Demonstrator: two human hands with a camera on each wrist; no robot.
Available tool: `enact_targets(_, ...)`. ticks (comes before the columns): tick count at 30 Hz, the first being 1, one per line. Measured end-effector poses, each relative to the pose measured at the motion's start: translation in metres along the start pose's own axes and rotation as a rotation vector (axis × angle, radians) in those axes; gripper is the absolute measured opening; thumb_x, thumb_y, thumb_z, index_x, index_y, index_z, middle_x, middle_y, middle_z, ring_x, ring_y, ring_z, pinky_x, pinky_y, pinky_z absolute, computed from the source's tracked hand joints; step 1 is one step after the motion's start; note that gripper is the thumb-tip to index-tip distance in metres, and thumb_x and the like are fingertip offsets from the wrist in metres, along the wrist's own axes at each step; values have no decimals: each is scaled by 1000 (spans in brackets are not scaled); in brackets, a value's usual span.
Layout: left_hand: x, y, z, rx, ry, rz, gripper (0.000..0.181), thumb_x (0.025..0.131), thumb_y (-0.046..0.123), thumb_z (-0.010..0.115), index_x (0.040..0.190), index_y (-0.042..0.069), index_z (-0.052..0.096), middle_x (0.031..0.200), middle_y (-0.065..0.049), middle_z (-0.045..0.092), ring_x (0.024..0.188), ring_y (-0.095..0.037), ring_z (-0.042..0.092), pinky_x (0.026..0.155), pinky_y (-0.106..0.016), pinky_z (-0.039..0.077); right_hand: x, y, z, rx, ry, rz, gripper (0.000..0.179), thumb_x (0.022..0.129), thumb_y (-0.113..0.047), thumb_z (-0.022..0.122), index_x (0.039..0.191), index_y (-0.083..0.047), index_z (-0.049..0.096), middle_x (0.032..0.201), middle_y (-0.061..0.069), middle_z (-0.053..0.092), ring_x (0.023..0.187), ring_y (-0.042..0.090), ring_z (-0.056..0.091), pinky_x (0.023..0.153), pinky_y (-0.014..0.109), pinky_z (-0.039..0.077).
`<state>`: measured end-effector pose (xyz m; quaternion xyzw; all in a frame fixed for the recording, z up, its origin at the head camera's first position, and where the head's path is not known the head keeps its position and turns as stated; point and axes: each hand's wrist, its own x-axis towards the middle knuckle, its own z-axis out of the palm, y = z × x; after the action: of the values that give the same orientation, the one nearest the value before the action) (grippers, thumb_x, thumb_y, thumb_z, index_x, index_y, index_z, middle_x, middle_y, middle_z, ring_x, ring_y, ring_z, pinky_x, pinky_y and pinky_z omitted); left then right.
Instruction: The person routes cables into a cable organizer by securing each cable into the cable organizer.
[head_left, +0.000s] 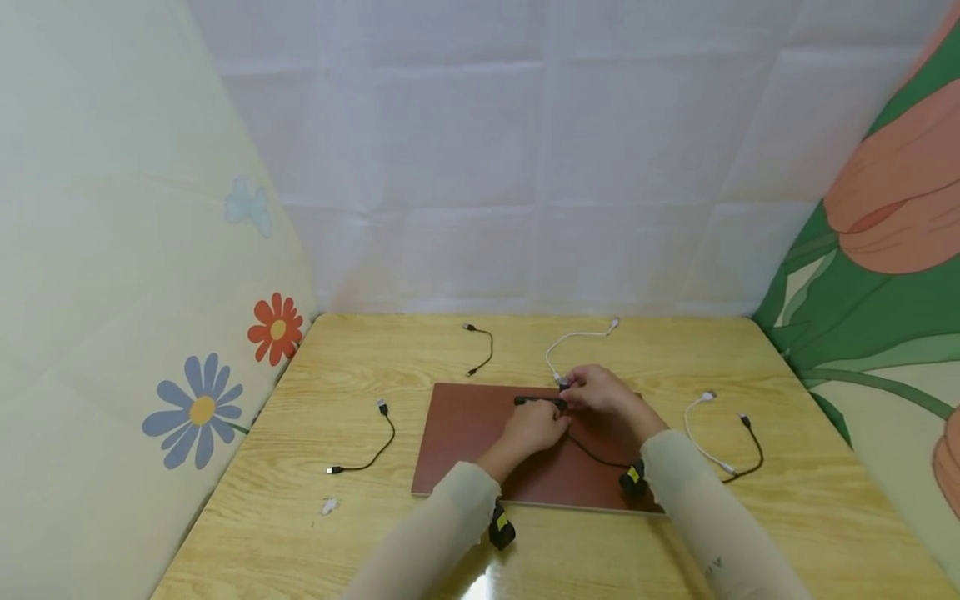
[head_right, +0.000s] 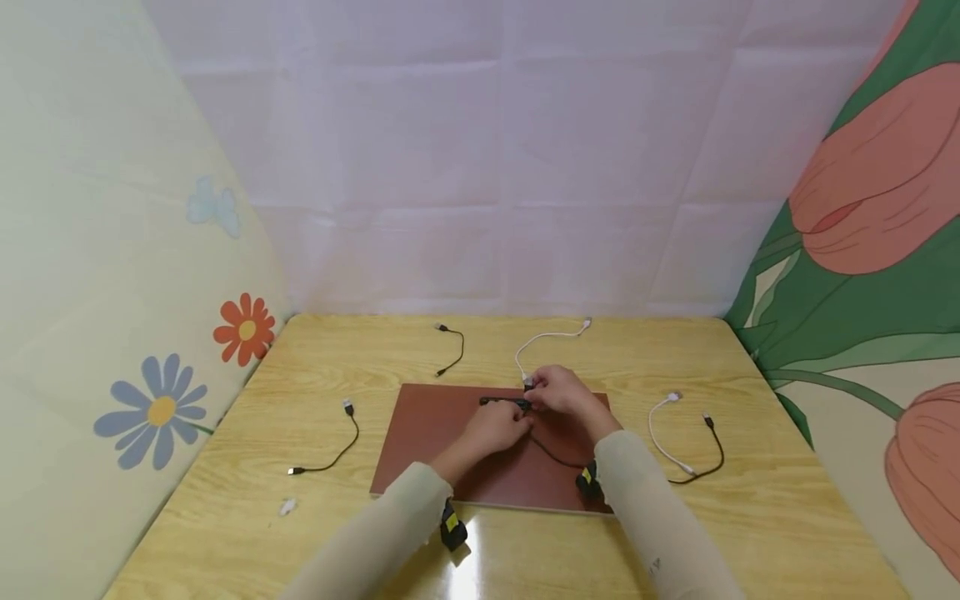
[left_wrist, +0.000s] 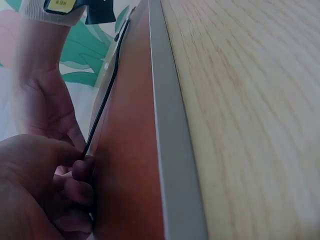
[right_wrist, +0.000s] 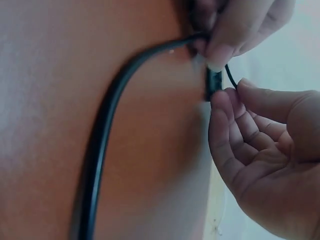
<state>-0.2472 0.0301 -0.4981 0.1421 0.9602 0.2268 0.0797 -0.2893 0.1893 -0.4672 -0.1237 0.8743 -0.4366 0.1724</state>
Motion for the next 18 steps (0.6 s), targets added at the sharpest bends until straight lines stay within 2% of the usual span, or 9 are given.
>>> enact_targets(7, 0, 5, -3, 141, -28, 21, 39, 100, 36, 59, 66, 18, 62, 76, -2, 68, 68, -20, 63, 57, -36, 50, 5, 2, 2, -136, 25, -43, 7, 98, -7, 64, 94, -1, 62, 82, 6, 64, 72, 15, 58, 65, 29, 48)
enact_targets(10, 0, 7, -3, 181, -31, 22, 36, 101, 37, 57, 75, 17, 70, 84, -4, 73, 77, -24, 68, 61, -38, 54, 6, 1, 1, -187, 30, -48, 8, 98, -8, 65, 93, -3, 61, 83, 6, 63, 71, 16, 58, 64, 29, 48)
enact_targets(14, 1, 9, -1, 218, -46, 0, 36, 102, 41, 56, 92, 13, 76, 95, -9, 75, 87, -27, 71, 66, -40, 57, 6, 1, 1, -224, 29, -42, 9, 98, -10, 66, 94, -3, 62, 85, 7, 63, 71, 17, 57, 64, 29, 47)
enact_targets(18, 1, 10, 2, 250, -66, -28, 38, 103, 42, 55, 98, 11, 77, 99, -11, 74, 89, -27, 70, 64, -39, 57, 8, 2, 1, -234, 29, -23, 10, 99, -13, 66, 95, -5, 62, 86, 6, 63, 72, 18, 54, 65, 31, 44)
